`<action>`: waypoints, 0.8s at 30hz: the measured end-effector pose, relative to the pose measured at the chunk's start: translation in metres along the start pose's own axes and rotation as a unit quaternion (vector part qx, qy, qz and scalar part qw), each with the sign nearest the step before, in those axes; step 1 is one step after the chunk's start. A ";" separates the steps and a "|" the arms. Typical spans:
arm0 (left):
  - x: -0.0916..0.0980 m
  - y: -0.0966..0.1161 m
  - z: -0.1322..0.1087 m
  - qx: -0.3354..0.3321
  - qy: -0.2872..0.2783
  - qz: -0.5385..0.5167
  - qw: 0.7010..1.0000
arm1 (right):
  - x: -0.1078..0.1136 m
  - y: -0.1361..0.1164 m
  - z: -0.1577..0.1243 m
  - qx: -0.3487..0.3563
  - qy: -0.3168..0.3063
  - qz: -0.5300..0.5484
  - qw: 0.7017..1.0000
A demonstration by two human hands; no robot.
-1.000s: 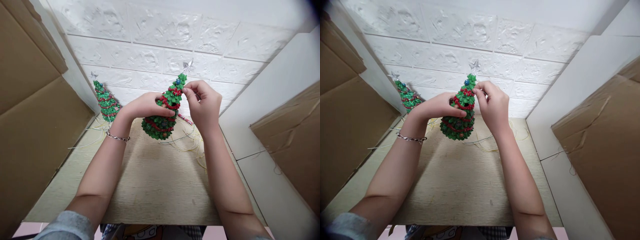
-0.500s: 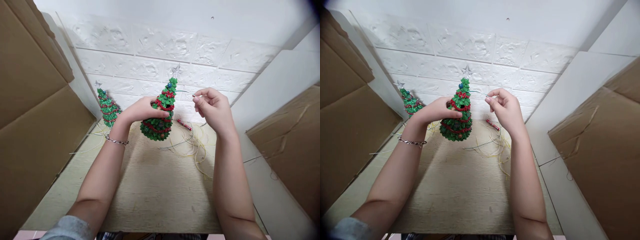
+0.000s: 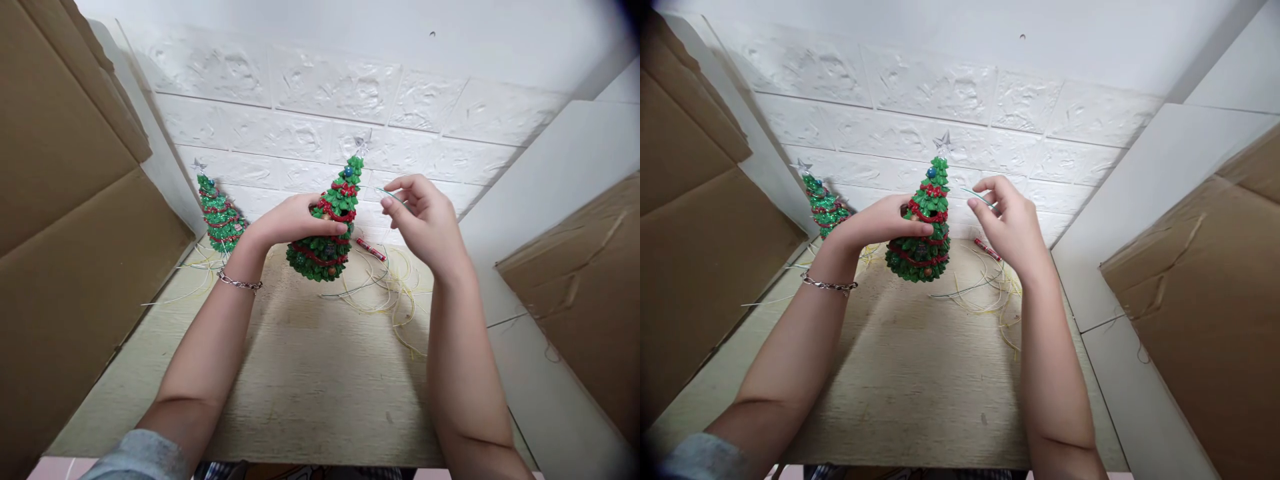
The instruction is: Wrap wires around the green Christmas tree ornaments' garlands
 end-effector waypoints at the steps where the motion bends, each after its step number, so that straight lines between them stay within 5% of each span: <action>1: 0.001 -0.001 0.000 0.002 0.004 -0.001 1.000 | 0.004 0.003 0.000 0.002 0.007 0.004 1.000; 6: 0.003 0.001 -0.003 0.021 -0.004 0.022 1.000 | 0.007 0.006 0.000 0.009 0.040 -0.016 0.999; 14: 0.003 0.002 -0.005 0.015 -0.021 0.039 0.999 | -0.025 -0.013 0.000 0.067 0.027 -0.039 0.997; 24: 0.015 -0.009 -0.006 0.036 0.023 0.036 0.998 | -0.011 0.002 -0.001 0.031 0.050 -0.008 0.998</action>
Point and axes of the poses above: each hand's wrist, its own z-axis towards the middle knuckle, its own x-axis out of the back of the hand, y = z × x, the point moved 1 cm from there along z, towards the middle knuckle, and after that the axes turned 11 degrees about x, right-handed, at the moved point
